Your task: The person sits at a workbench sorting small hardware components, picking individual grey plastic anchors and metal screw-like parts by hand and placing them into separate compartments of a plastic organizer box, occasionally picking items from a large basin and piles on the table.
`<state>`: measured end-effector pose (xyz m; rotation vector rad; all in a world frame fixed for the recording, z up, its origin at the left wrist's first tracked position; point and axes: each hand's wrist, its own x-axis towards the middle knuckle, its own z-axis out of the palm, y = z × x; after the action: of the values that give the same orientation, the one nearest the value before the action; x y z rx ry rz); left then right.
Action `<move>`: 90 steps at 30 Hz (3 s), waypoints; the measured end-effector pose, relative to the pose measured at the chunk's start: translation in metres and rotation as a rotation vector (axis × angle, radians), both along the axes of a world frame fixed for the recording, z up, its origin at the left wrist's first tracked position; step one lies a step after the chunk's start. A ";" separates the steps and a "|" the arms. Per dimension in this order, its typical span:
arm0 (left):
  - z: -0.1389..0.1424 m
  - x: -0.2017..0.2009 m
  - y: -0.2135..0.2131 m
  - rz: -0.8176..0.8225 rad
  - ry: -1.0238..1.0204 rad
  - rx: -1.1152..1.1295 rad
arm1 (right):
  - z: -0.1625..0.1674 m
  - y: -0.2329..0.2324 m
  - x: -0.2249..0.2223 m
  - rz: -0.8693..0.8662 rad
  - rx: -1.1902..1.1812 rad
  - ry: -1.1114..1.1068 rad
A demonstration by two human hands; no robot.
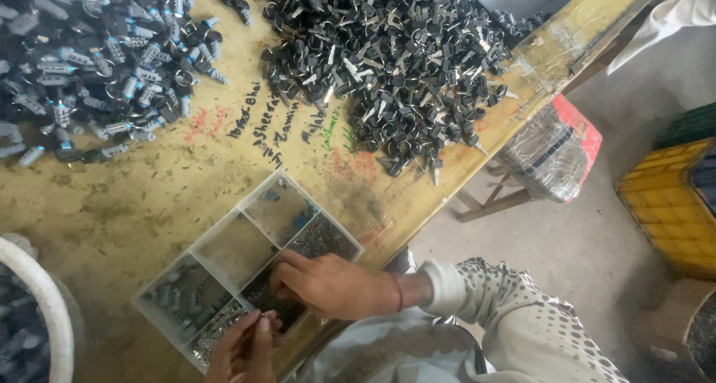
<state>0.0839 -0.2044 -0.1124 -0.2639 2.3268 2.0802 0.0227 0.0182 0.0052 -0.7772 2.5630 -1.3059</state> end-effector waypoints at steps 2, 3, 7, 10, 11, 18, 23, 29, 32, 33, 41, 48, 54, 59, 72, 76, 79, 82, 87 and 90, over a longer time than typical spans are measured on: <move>-0.004 -0.003 -0.003 -0.010 -0.049 -0.032 | -0.001 0.002 0.000 0.010 -0.010 0.029; -0.007 -0.002 -0.004 0.004 -0.028 -0.010 | -0.001 0.002 0.000 0.009 -0.017 0.021; -0.017 0.004 -0.008 0.000 0.045 0.041 | 0.001 0.000 0.002 -0.013 -0.046 -0.030; -0.018 0.006 -0.008 -0.007 0.030 0.013 | 0.003 -0.003 0.004 -0.028 -0.017 -0.067; -0.016 0.006 -0.007 -0.003 0.016 -0.004 | 0.003 -0.003 0.004 -0.031 0.001 -0.076; 0.007 0.000 0.003 -0.065 0.029 -0.063 | 0.000 -0.010 0.013 -0.067 -0.120 -0.012; 0.008 0.004 0.008 -0.082 0.031 -0.029 | -0.005 -0.017 0.021 -0.124 -0.201 0.002; -0.015 0.008 0.005 -0.084 0.023 0.263 | -0.006 -0.014 0.025 -0.117 -0.289 -0.040; -0.017 0.004 0.001 -0.116 0.107 0.100 | -0.006 -0.013 0.026 -0.140 -0.258 -0.087; -0.015 0.002 -0.002 -0.147 -0.020 0.090 | -0.006 -0.012 0.026 -0.132 -0.298 -0.093; 0.003 0.012 0.007 -0.031 0.038 0.066 | -0.004 -0.004 0.020 -0.066 -0.312 -0.161; 0.006 0.006 0.006 -0.060 0.054 0.101 | 0.003 -0.001 0.020 -0.067 -0.328 -0.216; 0.005 0.009 0.013 -0.055 0.078 0.113 | 0.005 0.001 0.017 -0.082 -0.374 -0.198; 0.004 0.005 0.013 -0.041 0.067 0.199 | 0.005 -0.003 0.019 -0.085 -0.362 -0.176; 0.033 0.000 0.021 -0.043 -0.058 0.133 | 0.005 -0.009 0.023 -0.065 -0.264 -0.109; 0.058 -0.002 0.034 0.016 -0.019 0.154 | 0.002 -0.006 0.023 -0.072 -0.292 -0.134; 0.071 -0.006 0.041 0.054 0.007 0.086 | -0.002 -0.002 0.022 -0.109 -0.276 -0.163; 0.082 -0.011 0.040 0.037 -0.028 0.179 | -0.008 0.000 0.017 -0.118 -0.416 -0.469; 0.094 -0.016 0.039 0.031 0.066 0.154 | -0.011 0.000 0.011 -0.106 -0.560 -0.735; 0.092 -0.019 0.044 0.018 0.079 0.229 | -0.010 0.000 0.008 -0.063 -0.565 -0.683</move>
<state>0.0645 -0.1606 -0.0203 -0.2024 2.1044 2.3794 0.0307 0.0183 -0.0051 -0.2333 1.7122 -1.9304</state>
